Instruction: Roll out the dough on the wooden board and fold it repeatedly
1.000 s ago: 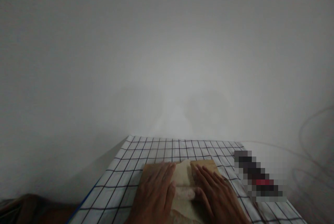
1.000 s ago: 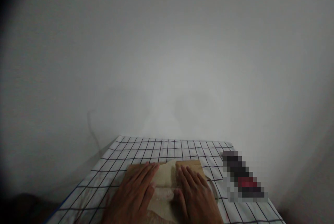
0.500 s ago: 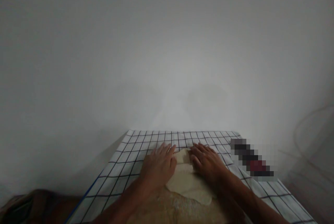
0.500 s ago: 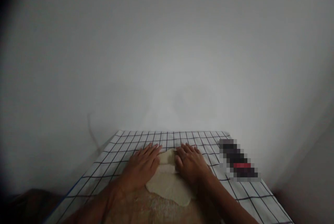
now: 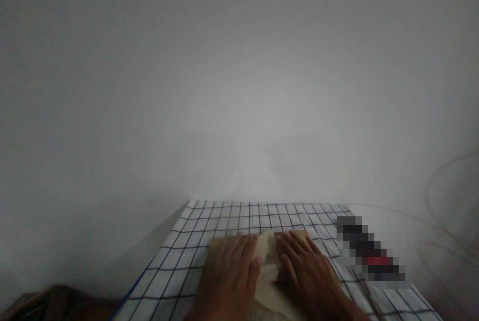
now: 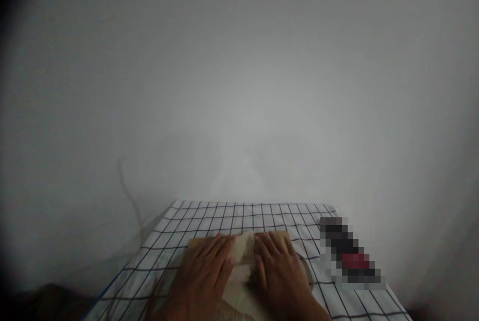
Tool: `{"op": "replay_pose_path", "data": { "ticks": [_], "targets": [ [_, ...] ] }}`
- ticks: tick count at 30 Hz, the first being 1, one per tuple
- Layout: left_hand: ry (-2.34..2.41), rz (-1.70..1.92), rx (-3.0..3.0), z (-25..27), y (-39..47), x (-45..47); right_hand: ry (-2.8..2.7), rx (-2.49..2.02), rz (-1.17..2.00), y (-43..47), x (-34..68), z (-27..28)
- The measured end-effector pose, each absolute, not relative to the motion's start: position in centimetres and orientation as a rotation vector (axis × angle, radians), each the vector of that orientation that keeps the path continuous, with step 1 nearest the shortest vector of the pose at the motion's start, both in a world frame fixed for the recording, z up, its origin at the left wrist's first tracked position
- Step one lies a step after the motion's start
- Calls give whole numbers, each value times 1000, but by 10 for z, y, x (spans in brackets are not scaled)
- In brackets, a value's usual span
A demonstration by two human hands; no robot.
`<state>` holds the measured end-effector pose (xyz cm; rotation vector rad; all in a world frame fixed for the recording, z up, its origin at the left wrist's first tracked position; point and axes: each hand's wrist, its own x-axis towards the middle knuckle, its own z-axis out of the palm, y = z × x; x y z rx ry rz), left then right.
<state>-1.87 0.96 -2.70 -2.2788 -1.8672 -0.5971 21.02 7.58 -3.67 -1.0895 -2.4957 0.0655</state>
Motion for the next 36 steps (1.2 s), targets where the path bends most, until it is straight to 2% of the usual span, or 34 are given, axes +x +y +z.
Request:
{"op": "replay_pose_path", "data": {
  "ticks": [2, 8, 15, 22, 29, 36],
  "targets": [
    [-1849, -629, -2271, -29, 3, -17, -2500, -1014, 51, 67, 215, -40],
    [-2049, -320, -2291, -4, 51, -13, -2535, -1350, 194, 116, 193, -20],
    [-1851, -566, -2242, -32, 3, -3, -2531, -1048, 58, 72, 215, -42],
    [-1979, -339, -2165, -15, 59, -5, -2574, -1340, 237, 122, 187, -17],
    [-1906, -559, -2097, -40, 17, 8, -2484, -1223, 71, 70, 206, -42],
    [-2170, -509, -2260, -15, 57, 6, -2317, -1362, 13, 88, 194, -22]
  ]
}}
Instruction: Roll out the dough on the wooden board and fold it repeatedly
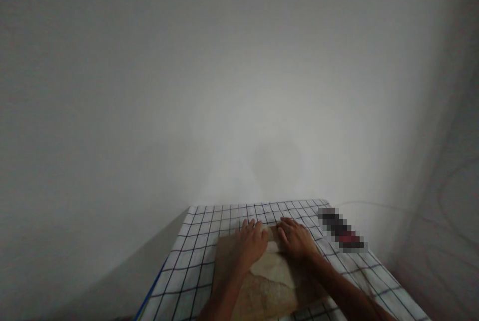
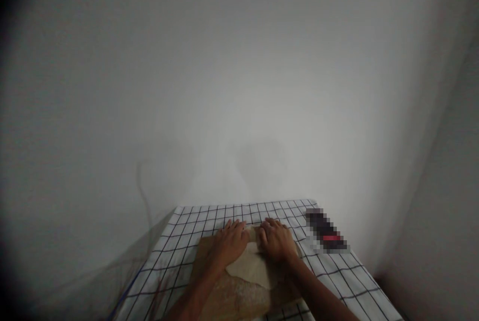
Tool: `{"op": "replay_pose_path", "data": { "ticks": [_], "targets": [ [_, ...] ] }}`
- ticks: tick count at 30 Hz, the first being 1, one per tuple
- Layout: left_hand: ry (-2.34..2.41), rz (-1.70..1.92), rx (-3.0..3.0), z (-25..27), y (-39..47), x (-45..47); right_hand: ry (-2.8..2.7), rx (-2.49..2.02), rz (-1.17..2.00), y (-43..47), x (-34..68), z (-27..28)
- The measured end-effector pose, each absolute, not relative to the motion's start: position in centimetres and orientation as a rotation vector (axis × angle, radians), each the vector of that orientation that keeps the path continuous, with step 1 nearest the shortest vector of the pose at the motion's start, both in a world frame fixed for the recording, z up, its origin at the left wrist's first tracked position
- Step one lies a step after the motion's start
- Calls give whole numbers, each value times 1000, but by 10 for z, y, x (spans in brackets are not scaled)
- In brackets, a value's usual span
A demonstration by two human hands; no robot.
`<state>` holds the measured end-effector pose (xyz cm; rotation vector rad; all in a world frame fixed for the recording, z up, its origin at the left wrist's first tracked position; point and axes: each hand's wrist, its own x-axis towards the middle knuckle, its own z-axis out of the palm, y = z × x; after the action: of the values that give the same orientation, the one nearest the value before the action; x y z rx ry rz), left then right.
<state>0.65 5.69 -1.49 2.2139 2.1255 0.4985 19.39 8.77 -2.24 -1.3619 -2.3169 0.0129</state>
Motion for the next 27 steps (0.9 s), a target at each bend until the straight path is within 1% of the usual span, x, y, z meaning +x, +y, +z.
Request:
{"op": "replay_pose_path", "data": {
  "ticks": [2, 6, 11, 18, 20, 21, 23, 25, 26, 27],
  "targets": [
    [2065, 468, 2194, -10, 72, 2, -2261, -1424, -18, 96, 189, -18],
    [1993, 448, 2177, -12, 94, -8, -2374, -1404, -14, 112, 182, -15],
    [2007, 525, 2139, -16, 105, -13, -2362, -1448, -44, 124, 178, -18],
    [2131, 692, 2264, -7, 90, -4, -2280, -1480, -25, 93, 189, -21],
    [2106, 828, 2276, -6, 79, 0, -2306, -1444, 24, 84, 191, -21],
    [2061, 952, 2283, -6, 72, 0, -2307, -1433, 49, 81, 191, -20],
    [2006, 1320, 2223, -10, 56, -4, -2264, -1450, 98, 81, 191, -19],
    [2088, 1712, 1997, -17, 36, -12, -2186, -1506, 144, 87, 194, -20],
    [2175, 1839, 1842, -20, 26, -16, -2139, -1526, 190, 91, 197, -22],
    [2257, 1852, 1723, -23, 15, -19, -2075, -1519, 278, 96, 202, -24]
  ]
}}
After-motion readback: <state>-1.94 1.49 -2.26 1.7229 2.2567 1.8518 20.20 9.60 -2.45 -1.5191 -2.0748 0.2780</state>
